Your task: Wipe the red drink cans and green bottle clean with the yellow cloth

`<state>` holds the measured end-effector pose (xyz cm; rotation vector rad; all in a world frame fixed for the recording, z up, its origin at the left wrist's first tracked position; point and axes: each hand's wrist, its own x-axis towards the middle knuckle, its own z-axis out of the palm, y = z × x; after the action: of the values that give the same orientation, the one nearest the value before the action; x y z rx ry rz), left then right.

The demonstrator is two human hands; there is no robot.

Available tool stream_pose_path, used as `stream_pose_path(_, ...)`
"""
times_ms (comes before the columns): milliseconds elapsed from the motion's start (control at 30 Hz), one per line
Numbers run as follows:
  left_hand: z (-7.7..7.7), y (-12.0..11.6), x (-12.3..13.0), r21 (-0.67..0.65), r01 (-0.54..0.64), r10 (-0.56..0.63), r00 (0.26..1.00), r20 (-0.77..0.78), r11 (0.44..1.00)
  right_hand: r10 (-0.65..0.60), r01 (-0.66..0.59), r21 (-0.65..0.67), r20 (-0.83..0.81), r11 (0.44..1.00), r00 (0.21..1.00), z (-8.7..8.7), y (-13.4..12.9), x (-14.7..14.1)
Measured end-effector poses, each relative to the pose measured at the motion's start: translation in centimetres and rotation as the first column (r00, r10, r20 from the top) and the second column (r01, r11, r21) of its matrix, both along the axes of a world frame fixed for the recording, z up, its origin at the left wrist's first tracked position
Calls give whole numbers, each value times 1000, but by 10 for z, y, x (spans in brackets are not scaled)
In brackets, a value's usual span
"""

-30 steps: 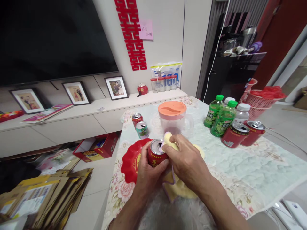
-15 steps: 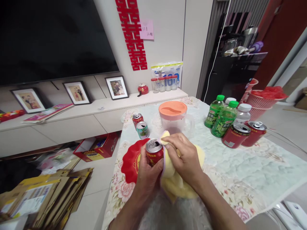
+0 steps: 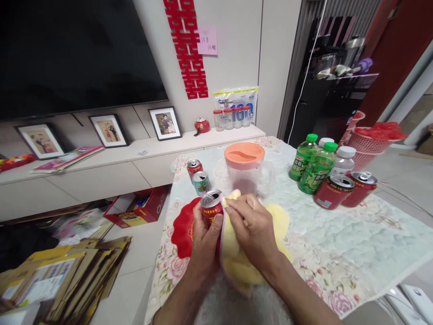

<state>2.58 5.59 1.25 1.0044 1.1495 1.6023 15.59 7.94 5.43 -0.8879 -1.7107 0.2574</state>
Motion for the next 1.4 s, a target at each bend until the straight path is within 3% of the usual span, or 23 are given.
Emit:
stream_pose_path(100,-1,1,-1,-16,13,-13,999,30,1000,-1,-8,145,58,989,998,5,-5,-3)
stream_pose_path(167,1,0,-1,-1,48,-48,998,43,999,-9,4,157,27,988,1000,6,-5,-2)
stream_pose_path(300,6,-1,1,76,122,-126,991,41,990,-44,39,-52,-98,998,994,0,5,5)
stream_pose_path(433,8,-2,4,117,163,-166,986,19,980,-57,24,-238,-131,971,990,-12,18,10)
stream_pose_path(633,-3,-1,4,115,24,-28,999,31,993,-44,27,-357,-41,934,998,-29,28,5)
stream_pose_path(833,-3,2,0,80,-91,92,996,-6,993,-9,11,-352,7,936,1000,-28,22,-1)
stream_pose_path(1000,4,-1,1,-13,-54,52,995,-85,998,-32,13,-301,-58,953,998,-8,5,-2)
stream_pose_path(1100,2,-4,5,-29,-16,16,1000,-19,999,-17,2,-217,-69,976,997,-2,-1,-1)
stream_pose_path(1233,-2,-3,9,70,30,-37,994,105,997,-35,26,-121,-74,992,997,-10,4,-1)
stream_pose_path(1400,-7,2,6,87,-21,10,992,122,996,-15,9,-145,-40,989,999,-24,16,-3)
